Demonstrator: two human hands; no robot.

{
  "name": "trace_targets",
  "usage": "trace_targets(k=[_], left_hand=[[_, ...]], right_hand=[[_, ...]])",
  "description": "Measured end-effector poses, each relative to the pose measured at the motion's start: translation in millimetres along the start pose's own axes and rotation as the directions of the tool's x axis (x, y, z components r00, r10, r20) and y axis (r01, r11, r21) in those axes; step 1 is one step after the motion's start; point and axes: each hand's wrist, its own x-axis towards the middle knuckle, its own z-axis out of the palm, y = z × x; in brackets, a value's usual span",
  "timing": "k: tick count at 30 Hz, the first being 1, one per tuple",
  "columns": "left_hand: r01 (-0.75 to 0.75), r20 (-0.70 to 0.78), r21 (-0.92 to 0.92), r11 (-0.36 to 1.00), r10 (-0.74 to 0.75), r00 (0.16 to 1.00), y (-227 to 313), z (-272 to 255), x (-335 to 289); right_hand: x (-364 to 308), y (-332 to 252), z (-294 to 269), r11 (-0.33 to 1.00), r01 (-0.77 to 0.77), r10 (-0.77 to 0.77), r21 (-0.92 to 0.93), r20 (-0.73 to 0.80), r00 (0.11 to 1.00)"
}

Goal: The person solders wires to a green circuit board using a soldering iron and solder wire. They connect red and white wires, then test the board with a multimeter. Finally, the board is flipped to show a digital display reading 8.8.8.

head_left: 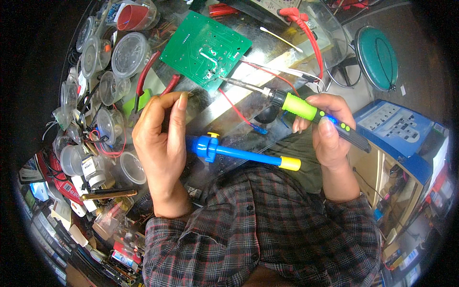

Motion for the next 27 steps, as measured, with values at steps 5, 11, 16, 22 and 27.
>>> trace_targets(k=[5,11,16,22,27], left_hand=[[-0.003,0.017,-0.008,1.000,0.004,1.000,0.1,-0.7,0.4],[0.030,0.002,-0.002,1.000,-0.030,1.000,3.4,-0.5,-0.3],[0.003,-0.005,-0.001,1.000,-0.003,1.000,2.0,1.0,0.1],[0.008,0.023,0.000,1.000,-0.008,1.000,2.7,0.6,0.7],[0.029,0.036,0.012,1.000,-0.029,0.999,2.9,0.0,0.3]], right_hand=[[0.4,-0.8,-1.1,1.000,0.004,-0.004,0.003,0.010,1.000],[-1.5,-2.0,-3.3,0.999,0.047,-0.047,0.016,0.009,0.999],[-3.2,-2.3,-0.3,0.999,0.032,-0.032,-0.018,0.015,0.999],[-3.2,-2.9,1.0,0.998,0.028,-0.026,-0.061,0.035,0.999],[-3.3,-2.8,-0.4,0.998,0.029,-0.027,-0.061,0.036,0.999]])
